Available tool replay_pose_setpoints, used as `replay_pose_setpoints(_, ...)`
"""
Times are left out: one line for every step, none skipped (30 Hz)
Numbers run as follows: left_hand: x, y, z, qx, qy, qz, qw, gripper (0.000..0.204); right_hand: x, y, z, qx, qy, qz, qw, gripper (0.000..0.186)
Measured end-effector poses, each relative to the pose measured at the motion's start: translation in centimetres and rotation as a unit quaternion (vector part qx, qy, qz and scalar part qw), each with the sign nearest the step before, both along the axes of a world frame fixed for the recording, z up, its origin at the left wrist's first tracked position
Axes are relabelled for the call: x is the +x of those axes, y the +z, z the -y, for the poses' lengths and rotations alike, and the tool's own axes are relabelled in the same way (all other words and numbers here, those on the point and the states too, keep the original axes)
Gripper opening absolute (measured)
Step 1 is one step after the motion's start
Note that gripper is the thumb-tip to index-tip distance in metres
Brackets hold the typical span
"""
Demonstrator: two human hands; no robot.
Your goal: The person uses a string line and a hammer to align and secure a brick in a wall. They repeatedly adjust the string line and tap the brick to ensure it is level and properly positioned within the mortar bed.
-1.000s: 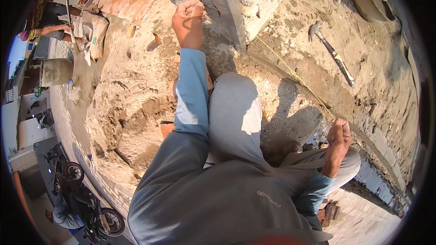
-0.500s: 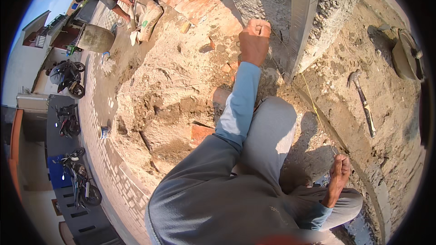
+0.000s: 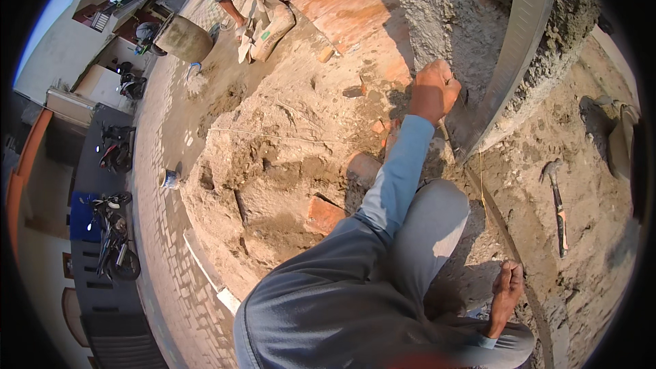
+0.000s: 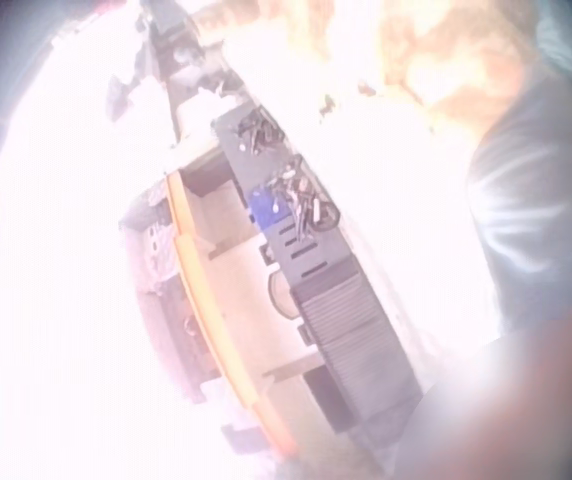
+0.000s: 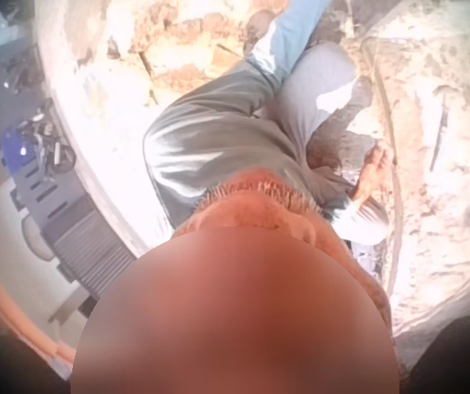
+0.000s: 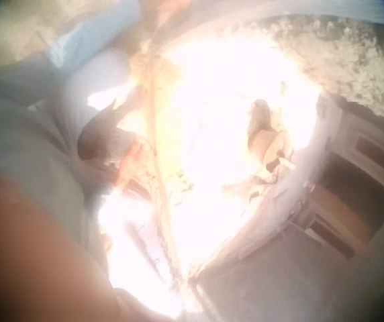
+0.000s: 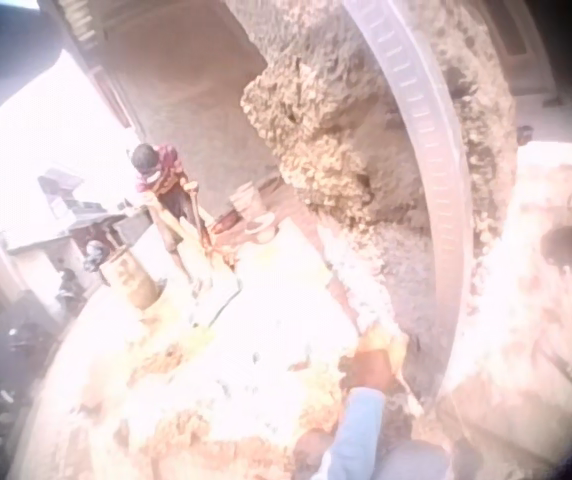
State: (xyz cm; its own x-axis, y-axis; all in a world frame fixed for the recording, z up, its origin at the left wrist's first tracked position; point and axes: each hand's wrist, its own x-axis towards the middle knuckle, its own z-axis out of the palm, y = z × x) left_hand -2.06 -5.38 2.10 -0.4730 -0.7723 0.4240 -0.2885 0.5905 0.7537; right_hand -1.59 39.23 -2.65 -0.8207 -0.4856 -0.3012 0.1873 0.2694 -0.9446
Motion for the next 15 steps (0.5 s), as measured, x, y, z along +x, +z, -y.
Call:
replay_pose_setpoints(0.1,0.1,0.2,0.052,-0.014,-0.011,0.999,0.012,-0.1,0.0,0.2,0.0,0.01,-0.007,1.0,0.024)
replay_pose_setpoints(0.6,1.0,0.3,0.103,-0.029,-0.022,0.994,0.011,-0.2,0.0,0.2,0.003,0.015,-0.014,1.0,0.024)
replay_pose_setpoints(0.9,1.6,0.4,0.154,-0.043,-0.032,0.987,0.011,-0.2,-0.1,0.2,0.006,0.02,-0.021,1.0,0.024)
replay_pose_setpoints(1.0,0.7,1.8,0.123,-0.068,-0.014,0.99,0.012,-0.3,-0.2,0.3,0.009,0.026,-0.029,0.999,0.024)
replay_pose_setpoints(1.1,1.2,2.3,0.199,-0.098,-0.011,0.975,0.012,-0.4,-0.1,0.3,0.011,0.027,-0.023,0.999,0.024)
replay_pose_setpoints(1.2,1.8,2.7,0.274,-0.129,-0.008,0.953,0.013,-0.4,0.0,0.3,0.013,0.025,-0.019,0.999,0.024)
replay_pose_setpoints(1.4,2.4,3.3,0.347,-0.161,-0.005,0.924,0.015,-0.4,0.1,0.2,0.016,0.024,-0.015,0.999,0.024)
replay_pose_setpoints(1.7,3.0,4.1,0.359,-0.188,0.02,0.914,0.019,-0.4,0.1,0.2,0.014,0.022,-0.015,1.0,0.024)
replay_pose_setpoints(1.5,3.3,5.0,0.368,-0.197,0.055,0.907,0.019,-0.4,0.1,0.2,0.012,0.019,-0.017,1.0,0.024)
replay_pose_setpoints(1.2,3.5,5.8,0.377,-0.206,0.089,0.899,0.018,-0.4,0.1,0.2,0.01,0.016,-0.019,1.0,0.024)
replay_pose_setpoints(1.0,4.1,6.1,0.385,-0.216,0.125,0.889,0.018,-0.4,0.3,0.2,0.009,0.014,-0.021,1.0,0.024)
replay_pose_setpoints(0.8,4.8,5.9,0.37,-0.204,0.142,0.895,0.018,-0.5,0.5,0.3,0.008,0.011,-0.023,1.0,0.024)
replay_pose_setpoints(0.3,4.7,5.9,0.355,-0.2,0.148,0.901,0.018,-0.5,0.7,0.3,0.007,0.009,-0.026,1.0,0.024)
replay_pose_setpoints(0.0,4.4,6.0,0.339,-0.193,0.155,0.908,0.019,-0.4,1.2,0.5,0.008,0.007,-0.026,1.0,0.025)
replay_pose_setpoints(-0.2,4.1,6.3,0.323,-0.186,0.162,0.914,0.019,-0.3,1.8,0.8,0.008,0.006,-0.026,1.0,0.025)
